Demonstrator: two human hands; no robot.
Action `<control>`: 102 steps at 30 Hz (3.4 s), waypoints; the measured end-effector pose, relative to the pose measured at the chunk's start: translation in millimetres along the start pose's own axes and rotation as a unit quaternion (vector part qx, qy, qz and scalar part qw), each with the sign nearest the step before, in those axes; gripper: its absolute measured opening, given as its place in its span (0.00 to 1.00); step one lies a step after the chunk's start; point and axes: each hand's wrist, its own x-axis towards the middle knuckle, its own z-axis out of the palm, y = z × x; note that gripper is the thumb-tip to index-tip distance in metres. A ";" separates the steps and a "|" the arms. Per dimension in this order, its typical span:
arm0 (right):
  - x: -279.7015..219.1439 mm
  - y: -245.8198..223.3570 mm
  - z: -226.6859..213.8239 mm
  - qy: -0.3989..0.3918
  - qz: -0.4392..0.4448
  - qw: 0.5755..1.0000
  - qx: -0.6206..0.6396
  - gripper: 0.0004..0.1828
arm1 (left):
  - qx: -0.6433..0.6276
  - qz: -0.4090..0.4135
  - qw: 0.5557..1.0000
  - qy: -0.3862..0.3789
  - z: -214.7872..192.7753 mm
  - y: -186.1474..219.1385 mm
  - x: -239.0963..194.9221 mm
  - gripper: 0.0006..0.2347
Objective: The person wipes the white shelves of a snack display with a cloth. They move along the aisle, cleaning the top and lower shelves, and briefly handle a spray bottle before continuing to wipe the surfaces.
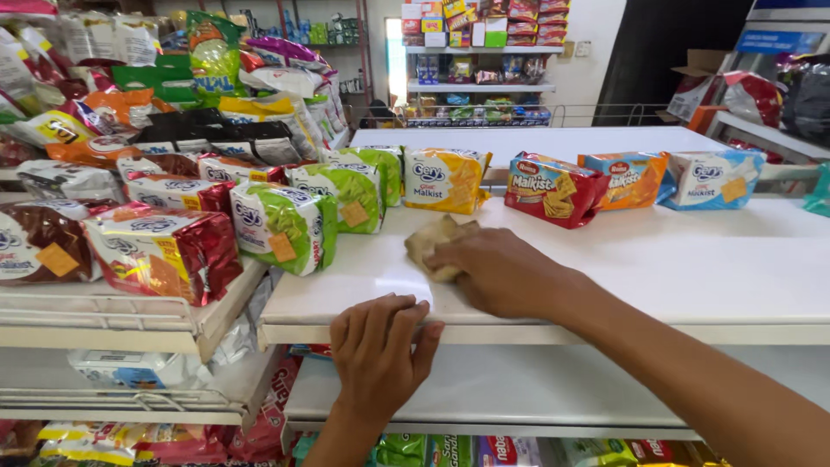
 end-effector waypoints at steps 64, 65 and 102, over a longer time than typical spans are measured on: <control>-171.4 153.4 -95.2 -0.050 0.204 0.973 -0.097 0.09 | -0.112 0.009 0.992 -0.049 69.9 172.2 50.1 0.07; -159.9 144.4 -89.7 -0.029 0.147 0.987 -0.062 0.08 | -0.111 0.003 0.993 -0.045 73.4 177.9 49.8 0.07; -343.5 281.6 -187.9 -0.064 0.462 0.867 -0.177 0.25 | -0.097 0.063 0.986 -0.118 144.8 279.6 91.7 0.10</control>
